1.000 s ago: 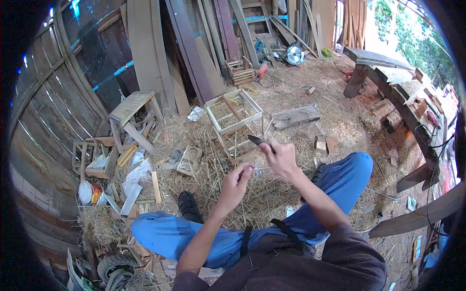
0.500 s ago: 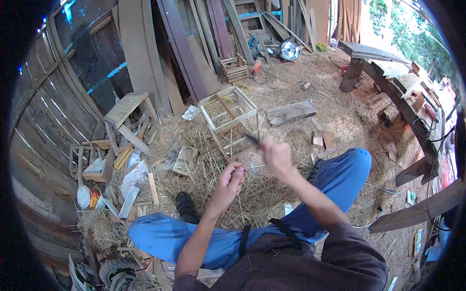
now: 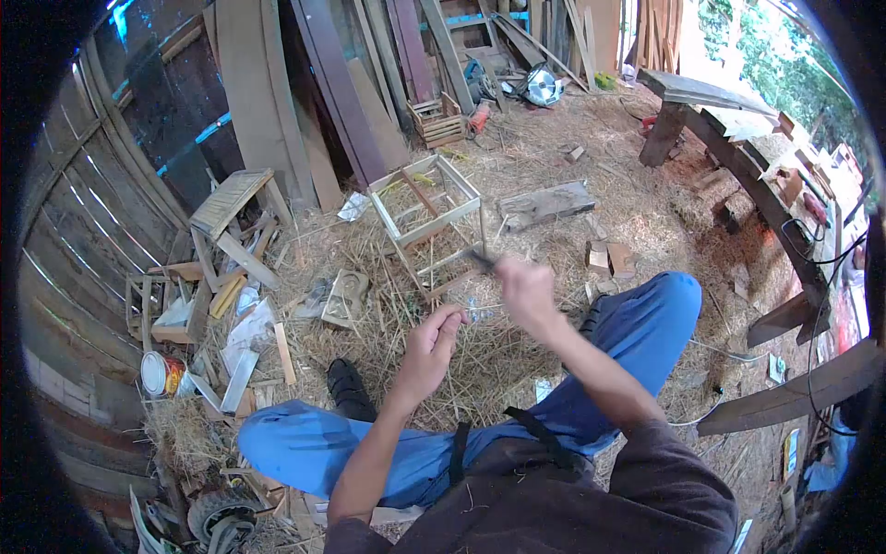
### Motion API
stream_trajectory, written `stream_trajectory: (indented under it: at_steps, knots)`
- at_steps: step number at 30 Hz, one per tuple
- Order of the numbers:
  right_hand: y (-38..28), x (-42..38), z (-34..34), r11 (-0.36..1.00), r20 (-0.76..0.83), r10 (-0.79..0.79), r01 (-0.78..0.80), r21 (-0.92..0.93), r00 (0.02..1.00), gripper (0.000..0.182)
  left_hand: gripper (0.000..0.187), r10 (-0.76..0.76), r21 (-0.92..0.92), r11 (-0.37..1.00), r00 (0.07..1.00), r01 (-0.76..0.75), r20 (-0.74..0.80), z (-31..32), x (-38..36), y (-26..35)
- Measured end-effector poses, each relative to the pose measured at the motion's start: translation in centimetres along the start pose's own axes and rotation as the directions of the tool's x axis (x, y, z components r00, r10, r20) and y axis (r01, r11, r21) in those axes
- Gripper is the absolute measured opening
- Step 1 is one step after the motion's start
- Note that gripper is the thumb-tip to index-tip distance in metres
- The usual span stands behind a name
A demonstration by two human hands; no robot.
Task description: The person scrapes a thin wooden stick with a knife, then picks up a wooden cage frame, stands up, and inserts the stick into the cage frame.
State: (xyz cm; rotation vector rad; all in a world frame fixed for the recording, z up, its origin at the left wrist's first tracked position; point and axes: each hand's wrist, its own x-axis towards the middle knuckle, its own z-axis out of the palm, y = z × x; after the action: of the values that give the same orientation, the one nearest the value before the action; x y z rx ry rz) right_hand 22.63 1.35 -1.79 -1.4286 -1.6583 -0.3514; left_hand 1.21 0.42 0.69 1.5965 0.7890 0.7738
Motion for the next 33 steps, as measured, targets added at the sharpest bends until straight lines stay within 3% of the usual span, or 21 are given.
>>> stream_trajectory:
  at_steps: [3,4,7,8,11,15,20,23,24,27,33]
  knots:
    - [-2.4,-0.8,-0.3,0.996,0.182,0.0,-0.016,0.09,0.983,0.021,0.025,-0.008,-0.044,0.999,1.0,0.007,-0.016,-0.2,0.3,-0.3]
    - [-1.9,0.0,0.5,0.982,-0.008,0.017,-0.016,0.188,1.0,0.016,0.025,0.004,-0.053,0.999,1.0,-0.005,-0.02,-0.3,0.3,-0.3]
    - [0.1,1.5,-0.7,0.962,0.096,0.247,-0.255,0.092,0.964,0.014,0.026,-0.012,-0.039,0.999,1.0,0.011,-0.024,-0.6,0.0,-0.1]
    - [-0.5,1.0,-0.6,0.996,0.023,0.061,-0.062,0.071,0.998,0.014,0.026,-0.019,-0.034,0.999,0.999,0.018,-0.028,-0.4,0.1,0.0]
    - [-3.5,-1.5,-0.1,0.986,0.192,0.01,-0.041,0.161,0.981,0.017,0.027,0.038,-0.047,0.998,0.997,-0.041,-0.074,0.1,0.5,-0.5]
    - [-3.0,0.3,-0.3,0.981,0.168,0.069,-0.097,0.169,0.983,0.016,0.027,-0.003,-0.071,0.997,0.999,-0.001,-0.053,-0.5,0.6,-0.7]
    - [-2.5,-1.3,0.9,0.987,0.225,-0.05,0.014,0.16,0.973,0.018,0.023,-0.048,-0.167,0.985,0.999,0.044,-0.023,-0.5,0.8,-1.0]
    - [-3.1,0.8,-1.0,0.973,0.291,0.112,-0.164,0.16,0.95,0.021,0.021,-0.098,-0.26,0.961,0.995,0.095,0.003,-0.6,0.5,-0.1]
    - [-3.1,0.5,-0.8,0.964,0.273,0.061,-0.128,0.233,0.96,0.025,0.02,-0.106,-0.293,0.951,0.994,0.102,0.001,-0.4,0.5,0.2]
    - [-4.5,-0.7,-1.1,0.984,0.377,-0.017,-0.051,0.17,0.926,0.031,0.019,-0.171,-0.356,0.92,0.985,0.162,0.007,-0.7,0.4,0.0]
    - [-4.2,0.3,-1.6,0.976,0.388,0.023,-0.105,0.192,0.921,0.034,0.016,-0.183,-0.413,0.886,0.977,0.213,0.111,-0.1,0.3,-0.1]
